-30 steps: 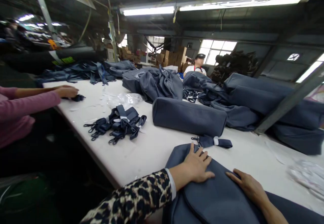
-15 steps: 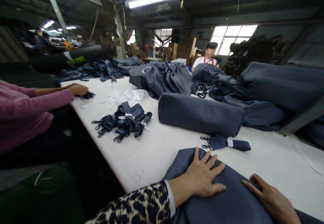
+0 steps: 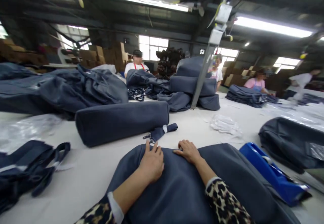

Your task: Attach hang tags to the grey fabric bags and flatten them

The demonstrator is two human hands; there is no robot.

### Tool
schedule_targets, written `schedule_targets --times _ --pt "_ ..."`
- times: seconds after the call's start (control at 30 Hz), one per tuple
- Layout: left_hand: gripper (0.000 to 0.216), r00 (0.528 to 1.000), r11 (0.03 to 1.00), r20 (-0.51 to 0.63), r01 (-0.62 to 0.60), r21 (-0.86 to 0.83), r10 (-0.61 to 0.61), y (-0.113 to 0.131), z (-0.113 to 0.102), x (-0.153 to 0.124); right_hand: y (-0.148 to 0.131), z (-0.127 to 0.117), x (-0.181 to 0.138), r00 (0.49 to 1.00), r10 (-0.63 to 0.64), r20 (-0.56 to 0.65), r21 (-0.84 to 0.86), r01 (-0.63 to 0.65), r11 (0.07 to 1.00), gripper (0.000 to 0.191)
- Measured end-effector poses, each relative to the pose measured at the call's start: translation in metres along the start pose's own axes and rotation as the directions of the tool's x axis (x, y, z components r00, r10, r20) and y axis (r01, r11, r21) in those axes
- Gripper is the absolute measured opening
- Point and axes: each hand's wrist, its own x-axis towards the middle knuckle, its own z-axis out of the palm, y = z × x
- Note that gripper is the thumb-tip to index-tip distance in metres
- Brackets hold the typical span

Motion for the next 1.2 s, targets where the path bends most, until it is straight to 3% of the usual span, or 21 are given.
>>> schedule_targets --times 0.1,0.23,0.37,0.5,0.63,0.8,1.2 --pt "0.051 0.998 0.995 -0.005 -0.07 -0.064 0.07 0.018 0.012 0.012 -0.005 0.0 0.001 1.0 -0.005 -0.008 -0.025 0.005 1.0 0.051" --pt "0.057 0.999 0.996 0.011 -0.043 -0.079 0.044 0.023 0.036 0.013 0.002 -0.016 -0.007 0.999 -0.021 0.037 -0.066 0.023 0.998 0.049" --pt "0.057 0.998 0.995 0.038 -0.043 -0.089 0.047 0.021 0.037 0.009 0.053 -0.054 -0.049 0.994 0.014 0.112 -0.095 -0.003 0.995 0.047" --pt "0.057 0.997 0.995 0.054 -0.042 -0.091 0.047 0.022 0.032 0.01 0.118 -0.081 -0.103 0.976 0.16 0.146 -0.109 -0.145 0.983 0.062" --pt "0.057 0.997 0.996 0.064 -0.046 -0.083 0.052 0.022 0.034 0.01 0.146 -0.073 -0.126 0.944 0.263 0.199 -0.082 -0.251 0.964 0.067" --pt "0.057 0.997 0.998 0.056 -0.052 -0.039 0.054 0.019 0.039 0.011 0.146 -0.055 -0.128 0.938 0.301 0.174 -0.054 -0.296 0.954 0.067" --pt "0.056 0.997 0.997 0.044 -0.065 0.036 0.064 0.018 0.041 0.01 0.15 -0.044 -0.132 0.935 0.339 0.107 -0.053 -0.336 0.941 0.068"
